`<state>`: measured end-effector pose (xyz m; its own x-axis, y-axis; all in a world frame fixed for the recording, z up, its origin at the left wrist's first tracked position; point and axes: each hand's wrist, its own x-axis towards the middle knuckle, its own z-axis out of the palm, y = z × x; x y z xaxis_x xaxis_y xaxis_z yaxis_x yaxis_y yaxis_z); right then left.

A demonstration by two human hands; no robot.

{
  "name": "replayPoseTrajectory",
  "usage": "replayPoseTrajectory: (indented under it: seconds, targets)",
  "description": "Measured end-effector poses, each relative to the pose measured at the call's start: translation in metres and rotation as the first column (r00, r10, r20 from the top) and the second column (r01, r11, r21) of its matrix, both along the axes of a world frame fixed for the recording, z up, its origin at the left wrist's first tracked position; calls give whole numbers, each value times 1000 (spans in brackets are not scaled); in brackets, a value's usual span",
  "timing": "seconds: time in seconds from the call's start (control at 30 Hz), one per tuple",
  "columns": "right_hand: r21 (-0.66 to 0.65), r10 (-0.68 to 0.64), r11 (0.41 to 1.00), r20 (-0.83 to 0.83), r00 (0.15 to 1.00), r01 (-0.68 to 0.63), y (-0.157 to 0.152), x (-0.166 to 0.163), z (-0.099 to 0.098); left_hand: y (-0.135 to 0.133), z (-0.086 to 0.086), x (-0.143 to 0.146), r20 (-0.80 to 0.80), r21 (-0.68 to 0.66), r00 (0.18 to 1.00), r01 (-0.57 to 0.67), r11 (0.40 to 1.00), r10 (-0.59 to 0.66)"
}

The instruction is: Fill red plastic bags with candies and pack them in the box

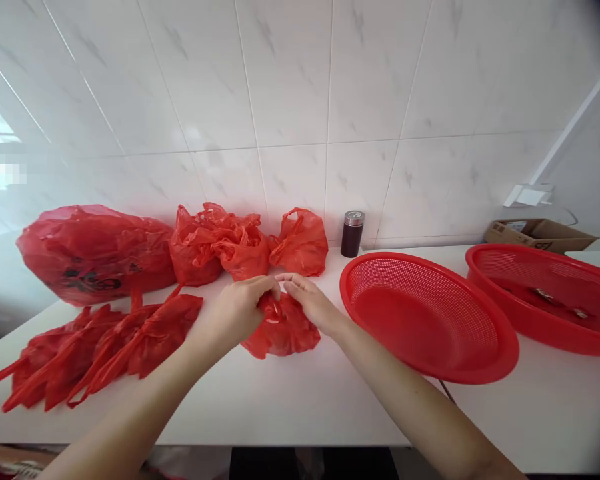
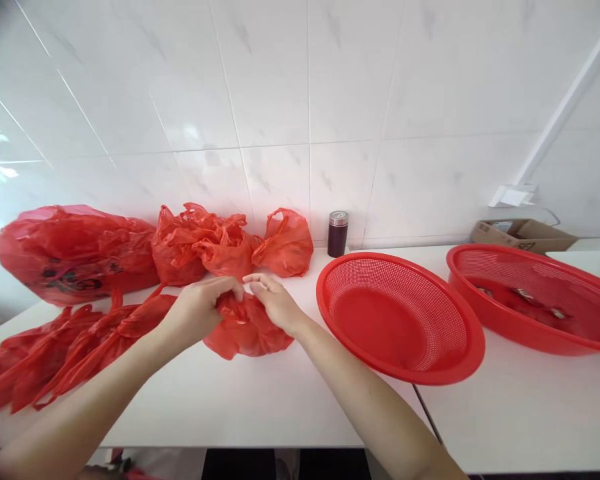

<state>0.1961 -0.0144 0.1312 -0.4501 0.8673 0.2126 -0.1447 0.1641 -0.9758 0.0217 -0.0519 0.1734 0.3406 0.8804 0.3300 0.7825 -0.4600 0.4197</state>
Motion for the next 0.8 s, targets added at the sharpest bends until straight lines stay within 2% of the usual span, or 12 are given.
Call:
replayPoseTrajectory:
  seconds: [0.07,0.13,0.17,0.23,0.3,0.4,0.5,0.57,0.67,0.8]
  targets:
    - [-83,139,986,-56,989,-143,-1,-4,-8,-1,-6,0,-37,150,997,-67,986,74]
    - [-114,245,960,-108,964,-257,-4,-5,-12,-1,-11,0,-27,173,996,-75,982,81]
    - [-105,250,959,-114,961,-262,-5,-4,-13,0,-13,-1,-27,153,997,-69,986,74]
    - [-36,165,985,-69,984,-168,-5,-2,-16,1,-20,-8,-76,87,993,-86,992,93]
    - [52,4,999,40,999,-6,-3,2,-26,1,-31,-25,-202,6,965,-169,986,167]
    - [79,-206,978,232,951,193,1,10,-59,-6,-57,-66,-351,-133,893,-345,929,281]
    - [24,-315,945,346,884,327,8,14,-99,-20,-82,-107,-335,-319,888,-422,848,316]
    - [8,-364,921,371,854,389,12,11,-116,-26,-92,-121,-310,-367,891,-434,823,331]
    - [-3,-409,896,380,829,444,9,1,-120,-24,-99,-118,-248,-320,884,-461,828,397]
    - [70,-334,936,480,811,344,-20,-13,-113,-5,-113,-91,-87,-282,898,-437,854,430]
